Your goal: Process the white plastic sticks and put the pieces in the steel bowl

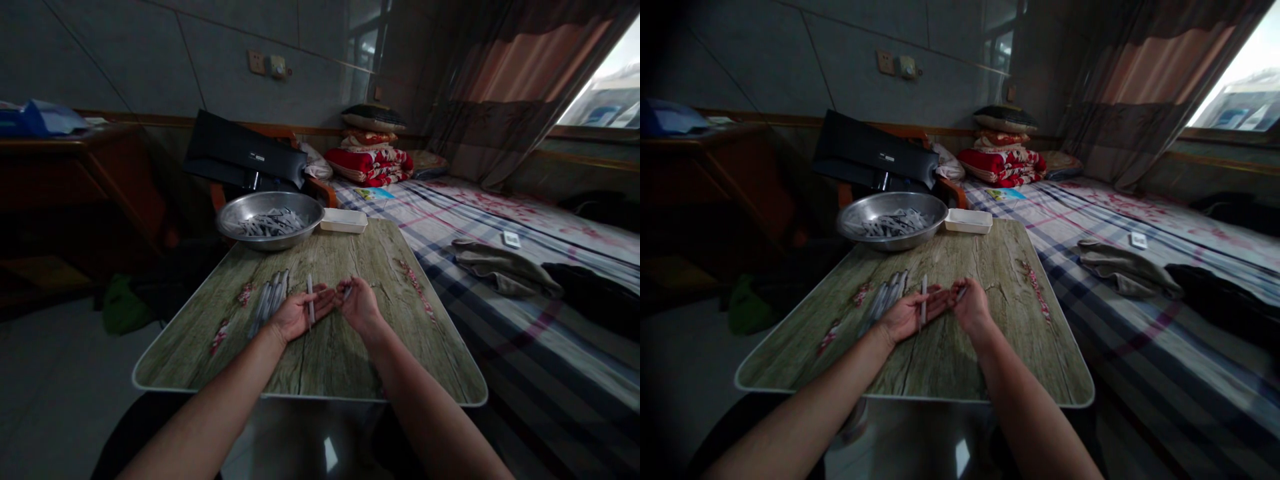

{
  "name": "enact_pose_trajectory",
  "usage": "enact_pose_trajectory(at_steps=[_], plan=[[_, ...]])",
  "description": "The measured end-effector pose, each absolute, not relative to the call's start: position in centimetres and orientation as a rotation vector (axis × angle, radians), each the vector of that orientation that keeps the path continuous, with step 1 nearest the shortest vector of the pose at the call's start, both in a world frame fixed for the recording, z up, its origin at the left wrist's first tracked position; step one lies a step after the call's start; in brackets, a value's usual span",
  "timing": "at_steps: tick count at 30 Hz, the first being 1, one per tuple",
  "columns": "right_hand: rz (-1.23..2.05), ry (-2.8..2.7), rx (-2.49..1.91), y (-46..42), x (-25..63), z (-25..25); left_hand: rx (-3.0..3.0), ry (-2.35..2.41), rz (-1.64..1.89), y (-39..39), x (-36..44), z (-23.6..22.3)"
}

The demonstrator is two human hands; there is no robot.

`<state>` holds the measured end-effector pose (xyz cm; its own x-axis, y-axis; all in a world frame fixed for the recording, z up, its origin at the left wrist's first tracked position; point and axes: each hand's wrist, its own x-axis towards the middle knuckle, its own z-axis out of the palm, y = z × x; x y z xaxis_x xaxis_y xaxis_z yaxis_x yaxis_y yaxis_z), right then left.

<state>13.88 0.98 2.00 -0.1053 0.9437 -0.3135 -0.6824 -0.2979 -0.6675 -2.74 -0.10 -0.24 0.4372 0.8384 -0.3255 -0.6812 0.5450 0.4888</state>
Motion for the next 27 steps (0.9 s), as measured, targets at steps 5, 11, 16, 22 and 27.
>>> enact_pose_trajectory(at_steps=[5, 11, 16, 22, 27], plan=[[1.466, -0.579, -0.822, 1.1, 13.0, 1.5, 0.354, 0.505, 0.895, 0.4, -2.5, -1.2], [1.398, -0.934, -0.913, 0.4, 11.6, -0.2, 0.341, 0.559, 0.884, 0.8, -2.1, -1.6], [1.402, -1.223, -0.896, -0.3, 11.6, -0.3, 0.262, 0.671, 0.912, 0.7, -1.9, -0.9], [1.406, -1.307, -0.847, -1.0, 11.7, 0.4, 0.233, 0.671, 0.904, 0.6, -2.1, -0.5], [1.484, -1.23, -0.777, -0.6, 11.7, 0.3, 0.221, 0.634, 0.912, 0.7, -1.9, -0.6]])
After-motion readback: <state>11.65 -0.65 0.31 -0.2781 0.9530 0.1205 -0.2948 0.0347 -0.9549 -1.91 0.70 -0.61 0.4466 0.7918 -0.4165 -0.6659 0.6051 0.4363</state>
